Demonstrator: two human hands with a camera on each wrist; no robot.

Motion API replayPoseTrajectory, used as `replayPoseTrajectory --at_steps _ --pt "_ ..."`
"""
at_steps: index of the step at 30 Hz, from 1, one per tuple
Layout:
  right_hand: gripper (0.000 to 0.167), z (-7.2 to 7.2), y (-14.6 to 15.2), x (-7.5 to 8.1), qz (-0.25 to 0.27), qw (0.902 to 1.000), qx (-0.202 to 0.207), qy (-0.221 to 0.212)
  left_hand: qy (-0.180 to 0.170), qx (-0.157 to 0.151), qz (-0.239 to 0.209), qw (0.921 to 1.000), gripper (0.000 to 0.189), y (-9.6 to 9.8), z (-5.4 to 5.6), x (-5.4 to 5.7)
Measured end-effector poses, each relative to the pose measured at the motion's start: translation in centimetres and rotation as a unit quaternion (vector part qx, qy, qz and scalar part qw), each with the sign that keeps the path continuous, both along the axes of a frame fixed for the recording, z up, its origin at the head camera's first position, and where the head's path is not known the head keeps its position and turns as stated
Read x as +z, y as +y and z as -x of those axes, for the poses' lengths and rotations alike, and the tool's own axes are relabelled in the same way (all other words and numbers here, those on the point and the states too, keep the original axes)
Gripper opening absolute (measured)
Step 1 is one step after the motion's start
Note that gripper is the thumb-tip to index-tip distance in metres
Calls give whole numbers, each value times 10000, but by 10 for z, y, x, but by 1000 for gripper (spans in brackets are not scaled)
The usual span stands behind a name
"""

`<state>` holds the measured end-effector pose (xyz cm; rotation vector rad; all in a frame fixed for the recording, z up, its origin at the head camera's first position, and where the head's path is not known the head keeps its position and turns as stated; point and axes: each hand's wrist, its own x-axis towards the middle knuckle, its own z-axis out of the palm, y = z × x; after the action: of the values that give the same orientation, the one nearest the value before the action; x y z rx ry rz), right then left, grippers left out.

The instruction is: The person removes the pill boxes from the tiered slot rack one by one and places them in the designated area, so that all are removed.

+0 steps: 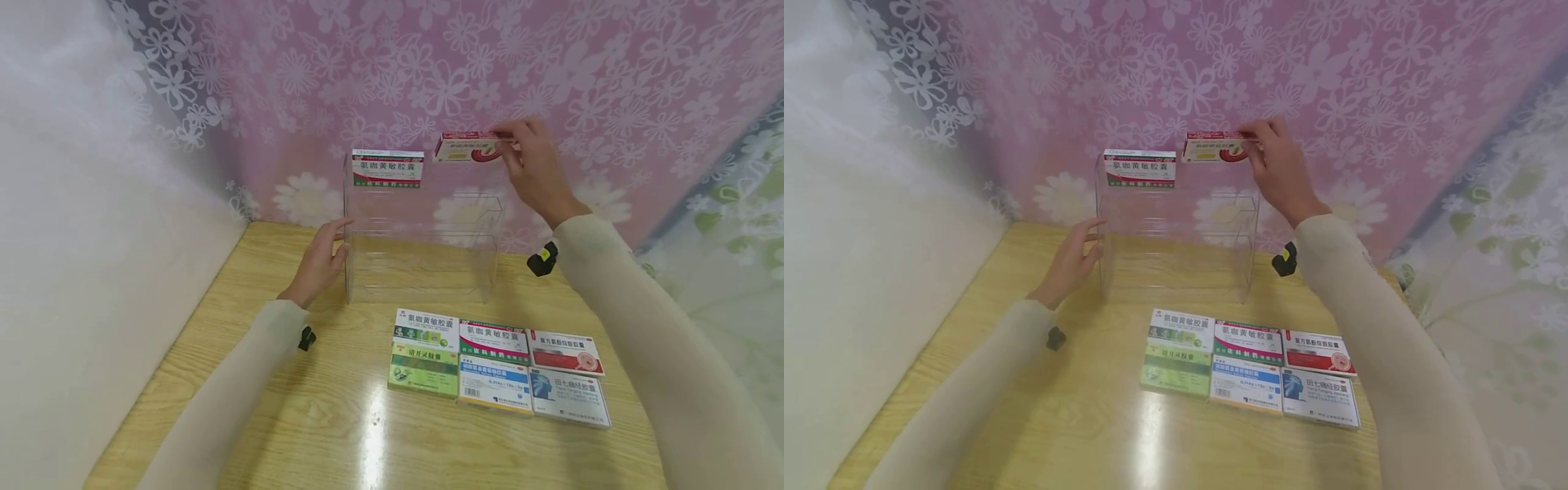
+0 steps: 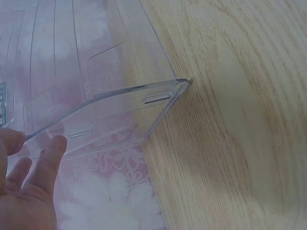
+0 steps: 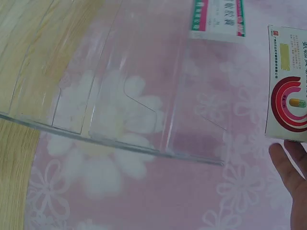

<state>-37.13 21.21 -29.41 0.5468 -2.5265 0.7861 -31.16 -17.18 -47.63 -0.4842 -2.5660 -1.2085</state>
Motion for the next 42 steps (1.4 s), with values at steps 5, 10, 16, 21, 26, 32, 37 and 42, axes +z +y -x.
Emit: replayPoseTrajectory --at_steps 5,10,16,21,26,32,37,42 --pt "39 -23 27 5 185 9996 -42 193 -25 -10 -37 10000 55 1 0 1" --pt "41 -52 58 -4 261 9992 -114 -281 -1 8 -41 10000 55 0 0 -2" --pt "41 -94 82 -37 133 9958 125 -900 12 28 -39 10000 57 -2 -1 -2" --pt "32 -122 86 -73 184 9863 609 -1524 27 19 -28 10000 56 -3 -1 -3" --pt "32 -146 85 -107 116 9689 748 -2355 18 -15 -35 10000 55 -2 0 -3" --pt "28 -169 73 -145 441 9378 1176 -3237 -58 -25 -46 10000 57 1 1 -1" --pt "23 -179 56 -172 799 8941 1851 -3999 -149 -3 -17 9999 59 1 1 0" --pt "23 -188 36 -187 692 8691 2138 -4406 -143 1 35 9999 57 1 1 2"
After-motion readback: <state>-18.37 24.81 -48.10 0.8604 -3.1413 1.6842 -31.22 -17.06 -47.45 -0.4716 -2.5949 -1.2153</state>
